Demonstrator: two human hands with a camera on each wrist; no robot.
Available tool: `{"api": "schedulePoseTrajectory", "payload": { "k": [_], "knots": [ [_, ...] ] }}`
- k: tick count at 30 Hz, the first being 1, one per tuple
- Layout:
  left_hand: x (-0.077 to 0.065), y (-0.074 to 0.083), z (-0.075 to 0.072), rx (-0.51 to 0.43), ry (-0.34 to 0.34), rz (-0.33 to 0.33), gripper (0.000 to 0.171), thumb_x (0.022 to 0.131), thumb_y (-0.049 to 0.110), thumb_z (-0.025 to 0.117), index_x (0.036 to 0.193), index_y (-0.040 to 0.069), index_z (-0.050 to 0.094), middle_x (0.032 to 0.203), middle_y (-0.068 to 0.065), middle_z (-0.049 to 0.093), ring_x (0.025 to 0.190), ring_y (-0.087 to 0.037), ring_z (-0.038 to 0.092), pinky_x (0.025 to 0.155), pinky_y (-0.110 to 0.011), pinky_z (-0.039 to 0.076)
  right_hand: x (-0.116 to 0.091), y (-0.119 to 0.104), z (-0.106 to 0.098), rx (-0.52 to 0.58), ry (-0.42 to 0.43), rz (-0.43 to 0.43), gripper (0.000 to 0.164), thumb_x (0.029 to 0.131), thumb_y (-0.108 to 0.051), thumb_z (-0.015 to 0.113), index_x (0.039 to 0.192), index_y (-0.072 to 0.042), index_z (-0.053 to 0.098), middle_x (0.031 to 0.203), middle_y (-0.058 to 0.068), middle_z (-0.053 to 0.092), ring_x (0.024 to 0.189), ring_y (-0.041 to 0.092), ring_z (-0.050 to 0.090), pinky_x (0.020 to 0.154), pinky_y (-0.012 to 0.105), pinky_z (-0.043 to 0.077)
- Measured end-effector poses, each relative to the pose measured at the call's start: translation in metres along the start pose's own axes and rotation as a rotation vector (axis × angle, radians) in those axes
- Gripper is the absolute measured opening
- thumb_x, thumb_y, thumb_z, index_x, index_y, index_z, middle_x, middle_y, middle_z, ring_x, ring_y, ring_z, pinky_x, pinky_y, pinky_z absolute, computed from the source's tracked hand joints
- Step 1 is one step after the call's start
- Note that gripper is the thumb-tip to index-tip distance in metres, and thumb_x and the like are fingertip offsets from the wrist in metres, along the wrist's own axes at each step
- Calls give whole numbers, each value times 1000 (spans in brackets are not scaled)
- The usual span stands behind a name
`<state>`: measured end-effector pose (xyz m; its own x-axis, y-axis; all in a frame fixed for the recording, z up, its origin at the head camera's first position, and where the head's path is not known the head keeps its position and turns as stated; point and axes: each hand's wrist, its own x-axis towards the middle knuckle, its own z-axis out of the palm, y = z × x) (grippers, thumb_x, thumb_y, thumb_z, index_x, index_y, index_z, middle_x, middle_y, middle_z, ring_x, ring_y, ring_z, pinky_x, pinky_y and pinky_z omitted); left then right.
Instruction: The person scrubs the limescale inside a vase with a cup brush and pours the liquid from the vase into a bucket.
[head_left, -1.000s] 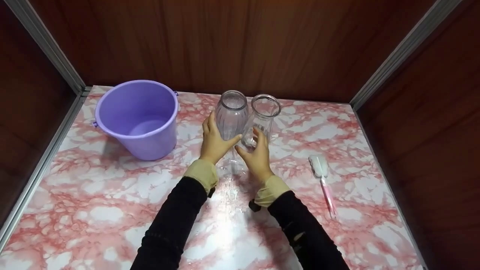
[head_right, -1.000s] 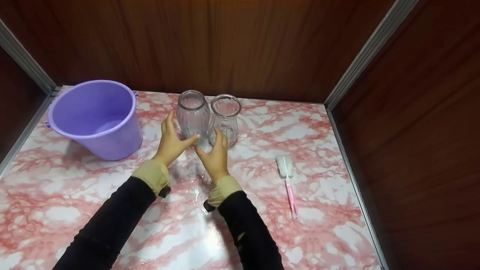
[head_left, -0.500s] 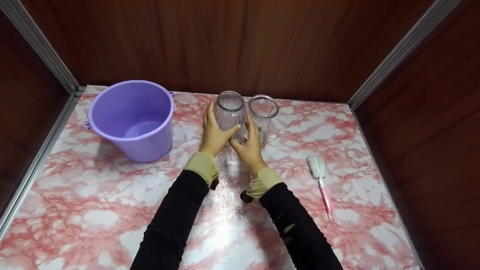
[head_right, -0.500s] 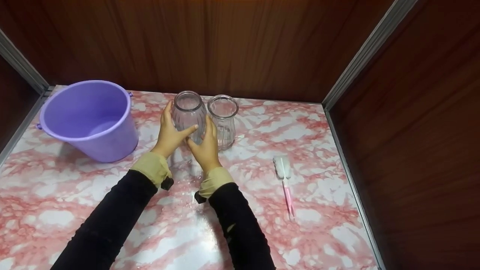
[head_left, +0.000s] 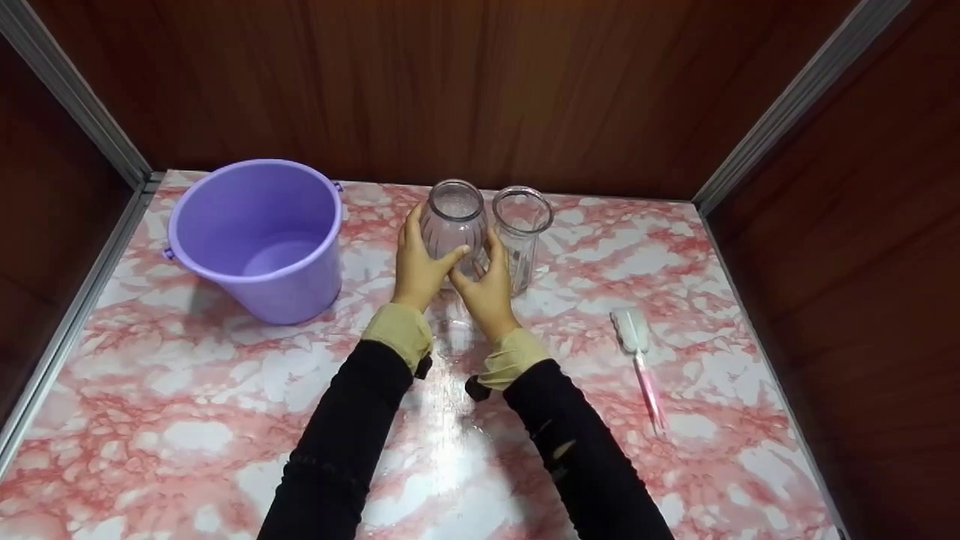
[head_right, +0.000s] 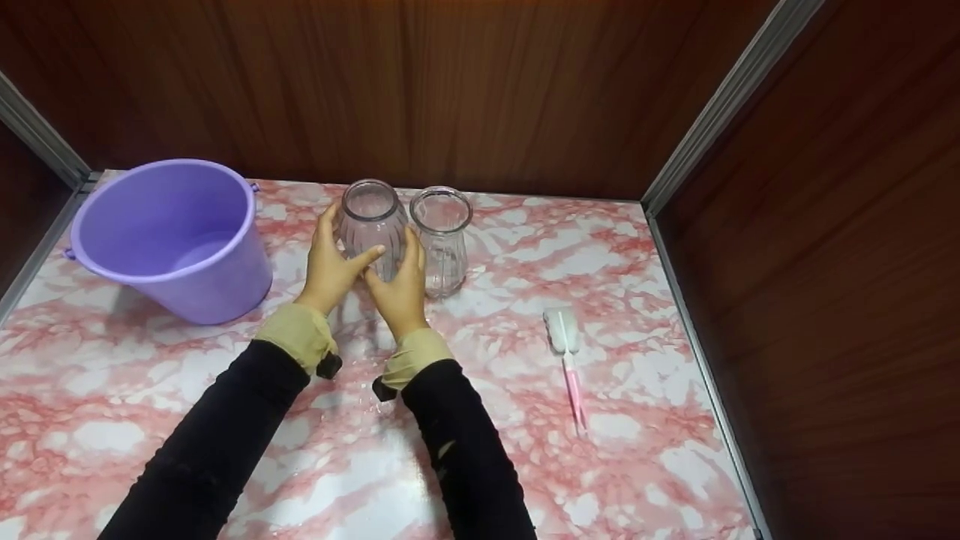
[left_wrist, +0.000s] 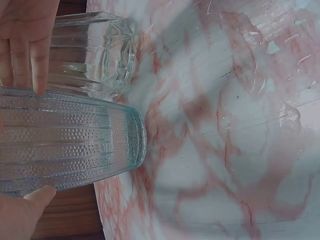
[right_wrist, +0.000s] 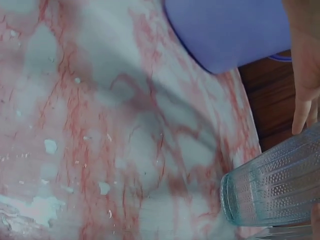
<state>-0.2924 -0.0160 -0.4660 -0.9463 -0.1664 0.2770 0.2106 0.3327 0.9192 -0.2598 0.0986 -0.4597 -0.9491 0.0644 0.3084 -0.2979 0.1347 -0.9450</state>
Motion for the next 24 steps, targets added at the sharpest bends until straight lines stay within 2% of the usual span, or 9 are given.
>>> {"api": "schedulePoseTrajectory", "payload": {
  "k": [5, 10, 15, 19, 24],
  "knots": [
    [-2, 1, -2, 5, 15, -4, 95, 73, 26, 85, 148, 8, 31, 147, -14, 36, 135, -25, 34, 113, -34, 27, 5, 21, 2, -21, 32, -16, 81, 80, -2, 75, 146, 3, 28, 146, 23, 31, 135, 33, 34, 107, 38, 39],
    [-5, 3, -2, 19, 10, -2, 95, 72, 27, 85, 148, 7, 31, 148, -15, 36, 136, -25, 33, 114, -32, 26, 6, 25, 0, -37, 63, -40, 80, 79, -5, 78, 143, 3, 31, 143, 21, 35, 131, 32, 39, 102, 37, 44],
    [-10, 4, -2, 12, 29, 3, 94, 72, 26, 86, 147, 6, 33, 146, -16, 37, 135, -26, 33, 113, -33, 26, 6, 24, 0, -185, 64, -42, 84, 77, -5, 78, 145, 4, 30, 139, 22, 36, 127, 33, 41, 96, 39, 49],
    [-16, 5, -3, 19, 58, 4, 92, 71, 25, 86, 145, 6, 34, 143, -16, 38, 133, -28, 37, 111, -33, 30, 4, 24, 2, -258, 43, -41, 88, 76, -4, 77, 147, 4, 27, 135, 23, 36, 125, 35, 42, 97, 39, 48],
    [-26, 7, -5, 45, 76, -8, 90, 69, 26, 87, 141, 7, 35, 138, -17, 39, 127, -32, 41, 107, -37, 35, 1, 26, 5, -269, 67, -75, 80, 76, -2, 75, 142, 2, 31, 132, 21, 36, 121, 31, 44, 102, 34, 43]
  ]
}}
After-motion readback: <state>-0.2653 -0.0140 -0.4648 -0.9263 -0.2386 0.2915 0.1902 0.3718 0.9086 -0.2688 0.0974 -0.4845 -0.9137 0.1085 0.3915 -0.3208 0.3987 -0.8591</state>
